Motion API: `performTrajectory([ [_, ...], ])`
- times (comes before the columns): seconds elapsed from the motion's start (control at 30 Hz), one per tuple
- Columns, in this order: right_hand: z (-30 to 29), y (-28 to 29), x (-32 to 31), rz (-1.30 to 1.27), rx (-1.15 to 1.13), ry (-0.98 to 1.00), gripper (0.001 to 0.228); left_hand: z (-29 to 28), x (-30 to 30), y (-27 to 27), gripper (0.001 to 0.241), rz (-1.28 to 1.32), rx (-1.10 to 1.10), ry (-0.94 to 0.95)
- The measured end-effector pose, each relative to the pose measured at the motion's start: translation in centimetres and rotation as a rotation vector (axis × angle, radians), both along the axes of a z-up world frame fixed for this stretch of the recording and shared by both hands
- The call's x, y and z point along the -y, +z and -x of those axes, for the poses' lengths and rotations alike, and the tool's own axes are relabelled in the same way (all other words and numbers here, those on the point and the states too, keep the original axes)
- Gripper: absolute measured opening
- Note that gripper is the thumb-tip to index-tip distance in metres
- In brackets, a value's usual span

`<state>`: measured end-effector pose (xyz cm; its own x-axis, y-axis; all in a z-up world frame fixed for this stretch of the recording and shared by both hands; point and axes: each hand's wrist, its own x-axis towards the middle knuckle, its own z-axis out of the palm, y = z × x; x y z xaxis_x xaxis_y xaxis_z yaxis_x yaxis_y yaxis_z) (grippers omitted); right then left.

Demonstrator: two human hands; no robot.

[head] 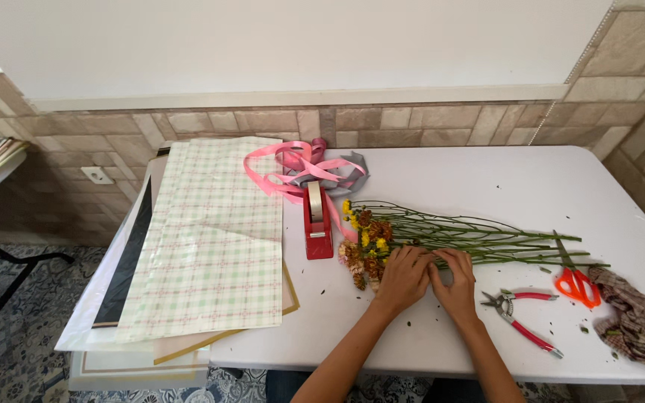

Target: The person trims flower stems using shears and arranges the flowers into a bouquet on a table.

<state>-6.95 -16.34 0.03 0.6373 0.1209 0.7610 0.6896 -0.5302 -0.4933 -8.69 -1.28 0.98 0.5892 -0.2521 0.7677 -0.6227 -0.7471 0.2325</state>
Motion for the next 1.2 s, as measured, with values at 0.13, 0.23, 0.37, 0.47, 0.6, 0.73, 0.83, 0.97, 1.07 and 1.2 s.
performTrajectory([
  [0.13, 0.8, 0.2, 0.5, -0.02, -0.019, 0.001, 0.024, 0.2, 0.8, -0.2, 0.025, 0.037, 0.022, -0.029],
  [0.23, 1.3, 0.0, 1.4, -0.037, -0.028, -0.004, 0.023, 0.4, 1.9, -0.4, 0.027, 0.066, 0.051, -0.055],
  [0.37, 2.3, 1.0, 2.6, -0.041, -0.083, 0.002, 0.022, 0.5, 3.7, 0.1, 0.023, 0.132, 0.06, -0.09],
  [0.47, 2.5, 0.9, 3.6, -0.034, -0.109, -0.003, 0.019, 0.3, 4.4, -0.3, 0.024, 0.107, 0.038, -0.112],
  [0.6, 3.8, 0.9, 5.0, -0.042, -0.11, -0.065, 0.018, 1.4, 6.2, 0.3, 0.025, 0.155, -0.019, -0.166],
  [0.73, 5.4, 2.5, 7.6, -0.129, -0.108, -0.105, 0.019, 2.0, 9.5, 1.3, 0.02, 0.214, -0.101, -0.271],
  [0.83, 6.7, 3.0, 9.8, -0.15, -0.106, -0.181, 0.02, 2.8, 12.2, 1.8, 0.017, 0.255, -0.182, -0.308],
  [0.97, 9.0, 2.8, 12.8, -0.16, -0.084, -0.254, 0.019, 3.5, 16.1, -0.3, 0.01, 0.257, -0.2, -0.31],
  [1.07, 11.4, 2.2, 15.4, -0.213, -0.108, -0.304, 0.025, 4.7, 18.7, -0.8, 0.017, 0.229, -0.221, -0.366],
  [1.2, 15.0, 1.6, 19.0, -0.204, -0.088, -0.429, 0.024, 6.7, 23.1, -1.3, 0.028, 0.185, -0.214, -0.478],
])
